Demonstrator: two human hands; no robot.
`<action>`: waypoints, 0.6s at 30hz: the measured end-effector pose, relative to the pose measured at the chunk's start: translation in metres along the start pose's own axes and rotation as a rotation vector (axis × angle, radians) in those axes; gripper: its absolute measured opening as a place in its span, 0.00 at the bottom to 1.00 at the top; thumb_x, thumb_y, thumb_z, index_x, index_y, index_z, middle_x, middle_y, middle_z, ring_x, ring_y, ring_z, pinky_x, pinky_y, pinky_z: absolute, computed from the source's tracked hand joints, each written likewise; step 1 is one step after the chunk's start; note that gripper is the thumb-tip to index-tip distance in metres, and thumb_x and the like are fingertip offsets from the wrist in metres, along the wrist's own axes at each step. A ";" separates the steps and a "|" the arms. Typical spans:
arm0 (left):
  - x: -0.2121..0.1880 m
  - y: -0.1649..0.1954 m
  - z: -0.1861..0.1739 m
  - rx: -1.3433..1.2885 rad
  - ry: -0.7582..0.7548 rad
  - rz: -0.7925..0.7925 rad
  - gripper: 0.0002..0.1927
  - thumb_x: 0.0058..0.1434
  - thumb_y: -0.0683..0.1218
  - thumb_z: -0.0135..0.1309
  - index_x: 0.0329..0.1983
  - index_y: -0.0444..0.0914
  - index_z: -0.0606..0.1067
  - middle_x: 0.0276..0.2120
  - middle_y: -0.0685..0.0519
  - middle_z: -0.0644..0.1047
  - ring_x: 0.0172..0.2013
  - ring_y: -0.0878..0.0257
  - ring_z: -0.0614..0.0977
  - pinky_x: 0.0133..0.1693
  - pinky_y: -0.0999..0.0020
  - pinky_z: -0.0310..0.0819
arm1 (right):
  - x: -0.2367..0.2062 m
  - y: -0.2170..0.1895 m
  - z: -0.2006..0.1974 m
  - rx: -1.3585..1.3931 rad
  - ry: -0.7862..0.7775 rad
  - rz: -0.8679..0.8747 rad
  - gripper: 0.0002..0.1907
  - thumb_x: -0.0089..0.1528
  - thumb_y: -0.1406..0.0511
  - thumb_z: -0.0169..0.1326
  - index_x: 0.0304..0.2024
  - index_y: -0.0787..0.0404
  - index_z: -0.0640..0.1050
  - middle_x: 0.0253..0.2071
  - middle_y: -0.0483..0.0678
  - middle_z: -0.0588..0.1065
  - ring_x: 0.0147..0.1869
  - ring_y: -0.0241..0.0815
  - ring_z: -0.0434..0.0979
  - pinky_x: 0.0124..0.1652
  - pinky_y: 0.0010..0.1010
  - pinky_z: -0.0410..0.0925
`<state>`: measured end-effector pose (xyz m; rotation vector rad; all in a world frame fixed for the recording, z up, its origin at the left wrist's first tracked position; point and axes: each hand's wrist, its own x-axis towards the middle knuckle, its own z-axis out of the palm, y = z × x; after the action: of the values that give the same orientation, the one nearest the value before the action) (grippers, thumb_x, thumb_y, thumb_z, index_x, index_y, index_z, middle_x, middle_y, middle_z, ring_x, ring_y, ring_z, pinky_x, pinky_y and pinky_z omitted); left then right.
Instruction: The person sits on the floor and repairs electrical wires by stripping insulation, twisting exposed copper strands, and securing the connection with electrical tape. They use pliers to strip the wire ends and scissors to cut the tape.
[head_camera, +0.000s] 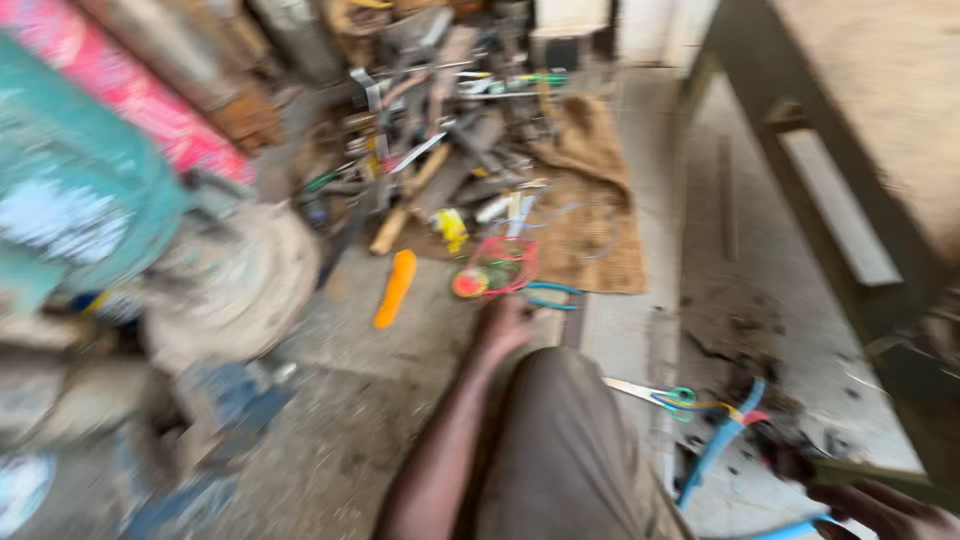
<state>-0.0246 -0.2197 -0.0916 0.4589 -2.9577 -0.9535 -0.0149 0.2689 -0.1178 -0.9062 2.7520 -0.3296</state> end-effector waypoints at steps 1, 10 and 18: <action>-0.005 -0.012 -0.002 -0.144 0.000 0.110 0.11 0.57 0.52 0.66 0.33 0.40 0.84 0.27 0.49 0.82 0.29 0.61 0.82 0.35 0.60 0.74 | -0.010 -0.005 -0.016 -0.032 -0.107 0.057 0.21 0.56 0.49 0.63 0.53 0.36 0.84 0.44 0.32 0.84 0.41 0.28 0.84 0.45 0.28 0.77; -0.035 0.004 0.020 -0.743 0.279 -0.001 0.14 0.64 0.39 0.58 0.53 0.34 0.77 0.45 0.51 0.81 0.44 0.66 0.81 0.47 0.70 0.76 | -0.080 -0.035 -0.190 0.307 0.704 0.470 0.03 0.63 0.69 0.60 0.39 0.61 0.83 0.36 0.48 0.83 0.34 0.39 0.75 0.36 0.28 0.69; -0.031 0.098 0.068 -0.512 -0.037 0.417 0.13 0.58 0.41 0.62 0.46 0.37 0.78 0.38 0.51 0.81 0.31 0.63 0.84 0.38 0.67 0.79 | -0.106 0.048 -0.169 0.199 0.744 0.841 0.20 0.64 0.61 0.63 0.55 0.66 0.81 0.52 0.59 0.80 0.47 0.49 0.81 0.41 0.38 0.73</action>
<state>-0.0284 -0.0969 -0.0884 -0.1801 -2.5227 -1.5724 -0.0056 0.3948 0.0446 0.5751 3.3067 -0.8666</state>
